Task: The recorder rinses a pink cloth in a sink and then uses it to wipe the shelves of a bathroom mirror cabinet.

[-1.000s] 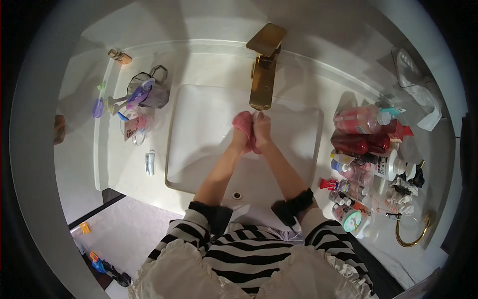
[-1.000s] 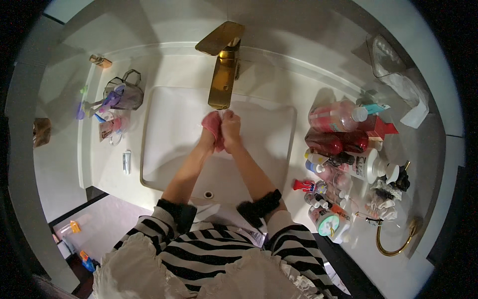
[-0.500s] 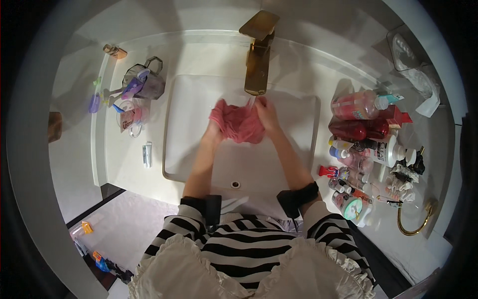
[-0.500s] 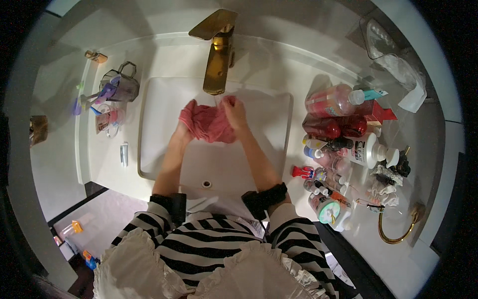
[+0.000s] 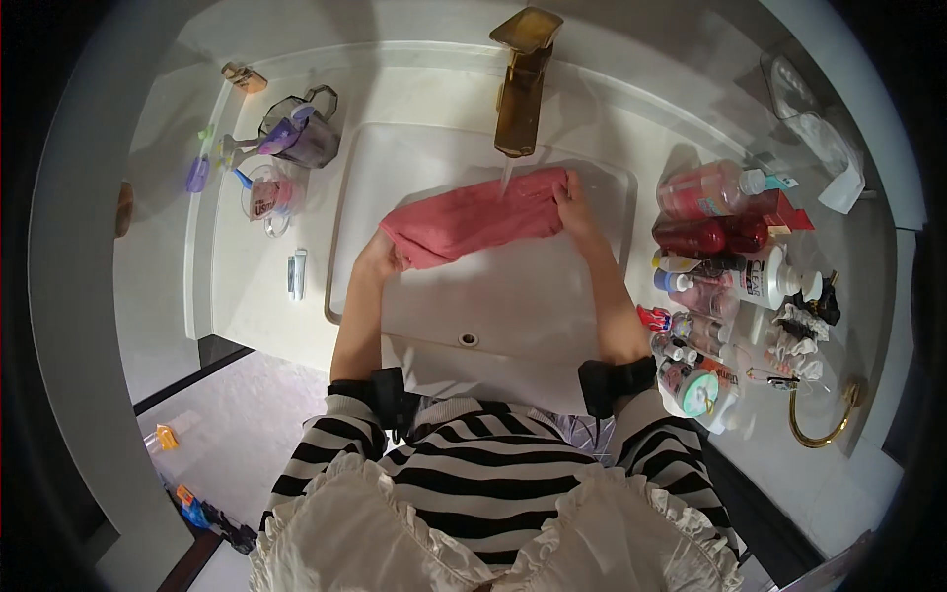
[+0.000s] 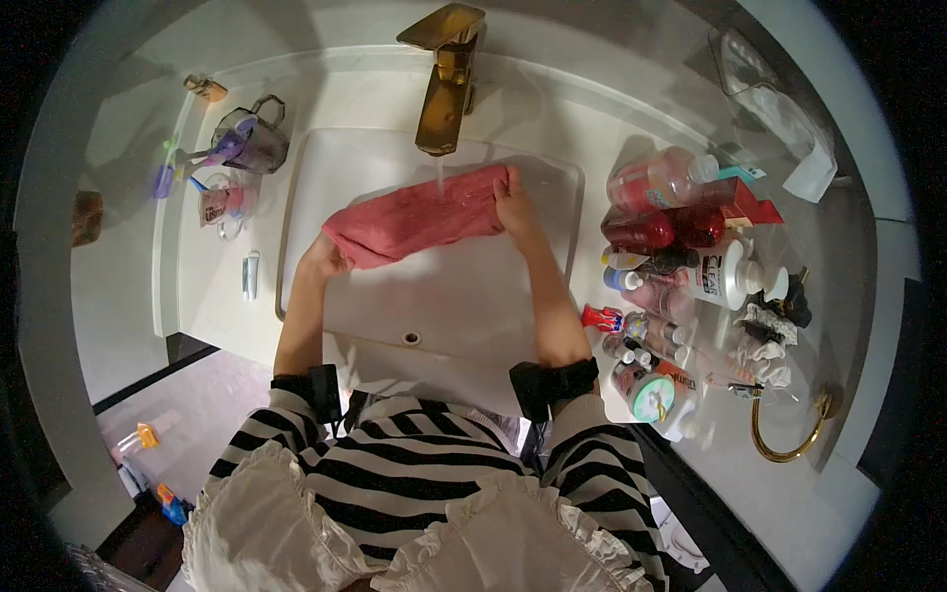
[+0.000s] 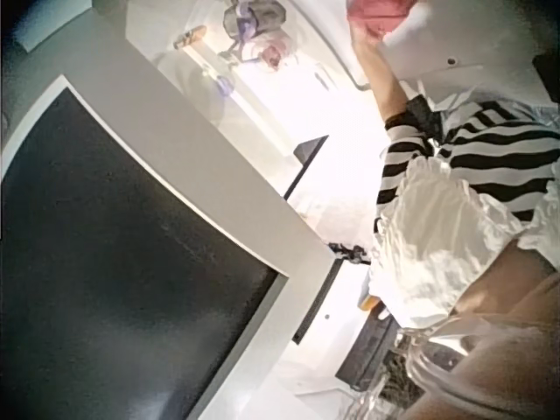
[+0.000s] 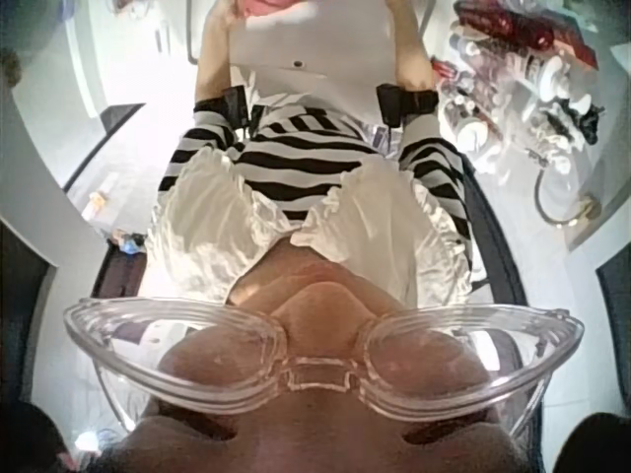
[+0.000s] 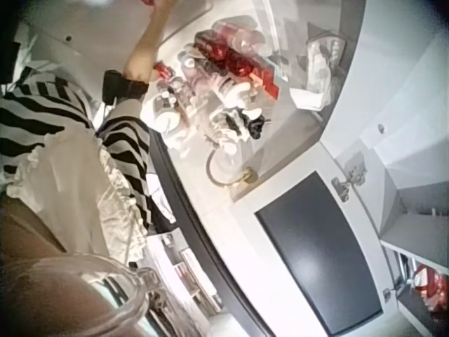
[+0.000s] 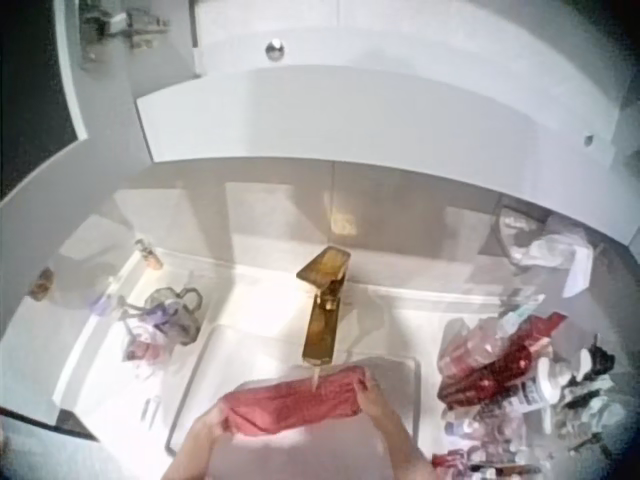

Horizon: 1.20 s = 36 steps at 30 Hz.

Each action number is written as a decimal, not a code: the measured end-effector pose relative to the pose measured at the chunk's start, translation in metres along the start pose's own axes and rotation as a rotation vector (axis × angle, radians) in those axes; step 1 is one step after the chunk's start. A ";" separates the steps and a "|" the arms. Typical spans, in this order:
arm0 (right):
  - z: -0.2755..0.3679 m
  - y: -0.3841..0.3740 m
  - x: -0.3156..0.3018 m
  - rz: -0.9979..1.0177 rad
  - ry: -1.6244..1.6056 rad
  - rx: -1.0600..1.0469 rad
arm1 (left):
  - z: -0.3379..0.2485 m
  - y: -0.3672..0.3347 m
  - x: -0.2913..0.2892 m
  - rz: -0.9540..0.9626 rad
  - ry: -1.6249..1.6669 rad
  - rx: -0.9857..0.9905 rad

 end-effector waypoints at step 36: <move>0.067 0.014 -0.041 0.222 0.298 -0.414 | -0.082 0.054 0.001 -0.267 -0.255 0.829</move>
Point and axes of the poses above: each hand's wrist, its own y-axis away from the middle knuckle, its own x-axis out of the palm, z = x × y, the point moved 6 cm from there along -y, towards the middle knuckle, and after that the axes turned 10 degrees about -y, right-handed, at the moved point
